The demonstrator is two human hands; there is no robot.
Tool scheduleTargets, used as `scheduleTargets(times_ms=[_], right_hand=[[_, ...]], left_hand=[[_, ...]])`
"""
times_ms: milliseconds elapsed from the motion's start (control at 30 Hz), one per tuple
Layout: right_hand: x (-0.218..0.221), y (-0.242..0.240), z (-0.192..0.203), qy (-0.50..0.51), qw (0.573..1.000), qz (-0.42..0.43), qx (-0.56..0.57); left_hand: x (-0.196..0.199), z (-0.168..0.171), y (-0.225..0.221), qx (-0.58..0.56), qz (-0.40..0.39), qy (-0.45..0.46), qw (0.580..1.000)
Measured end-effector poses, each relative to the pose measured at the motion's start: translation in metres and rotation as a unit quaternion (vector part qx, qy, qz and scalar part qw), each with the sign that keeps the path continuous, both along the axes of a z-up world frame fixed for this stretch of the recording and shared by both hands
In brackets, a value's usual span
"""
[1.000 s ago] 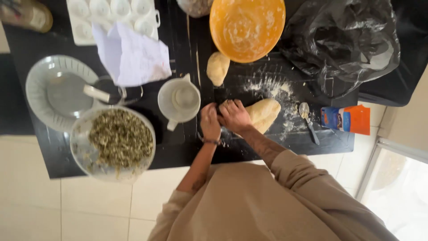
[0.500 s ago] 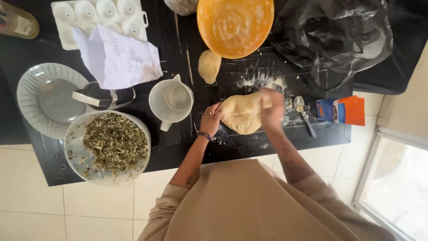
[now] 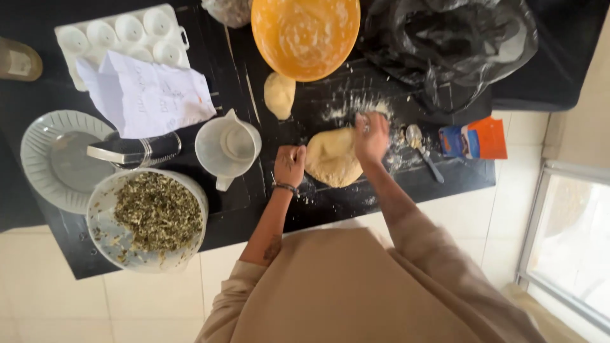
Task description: Kneading a piece of dough on a floured surface to prepare it for cooking.
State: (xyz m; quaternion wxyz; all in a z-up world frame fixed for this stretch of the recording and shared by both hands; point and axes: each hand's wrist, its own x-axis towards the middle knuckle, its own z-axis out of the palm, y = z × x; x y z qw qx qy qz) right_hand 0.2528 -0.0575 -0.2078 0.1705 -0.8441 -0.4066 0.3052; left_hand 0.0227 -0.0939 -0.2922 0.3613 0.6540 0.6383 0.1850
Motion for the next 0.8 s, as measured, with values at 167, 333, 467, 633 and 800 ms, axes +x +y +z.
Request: scheduleTargets(times_ms=[167,333,467,633,800], right_hand=[[-0.035,-0.001,-0.021,-0.100,0.963,0.192,0.162],[-0.035,0.054,-0.006,-0.164,0.948,0.197,0.187],[-0.035,0.073,-0.001,-0.146,0.951,0.218,0.163],[-0.026,0.005,0.014,-0.090,0.952,0.246,0.157],[-0.018,-0.060,0.023,0.030,0.912,0.269,0.307]], left_hand=[[-0.004,0.028,0.021,0.079,0.073,-0.075,0.991],[0.001,0.077,0.049,0.094,0.102,-0.142,0.980],[0.009,0.092,0.067,0.145,0.044,-0.130,0.980],[0.042,0.039,0.082,0.119,0.033,-0.186,0.975],[0.085,0.010,0.059,0.146,-0.166,-0.029,0.975]])
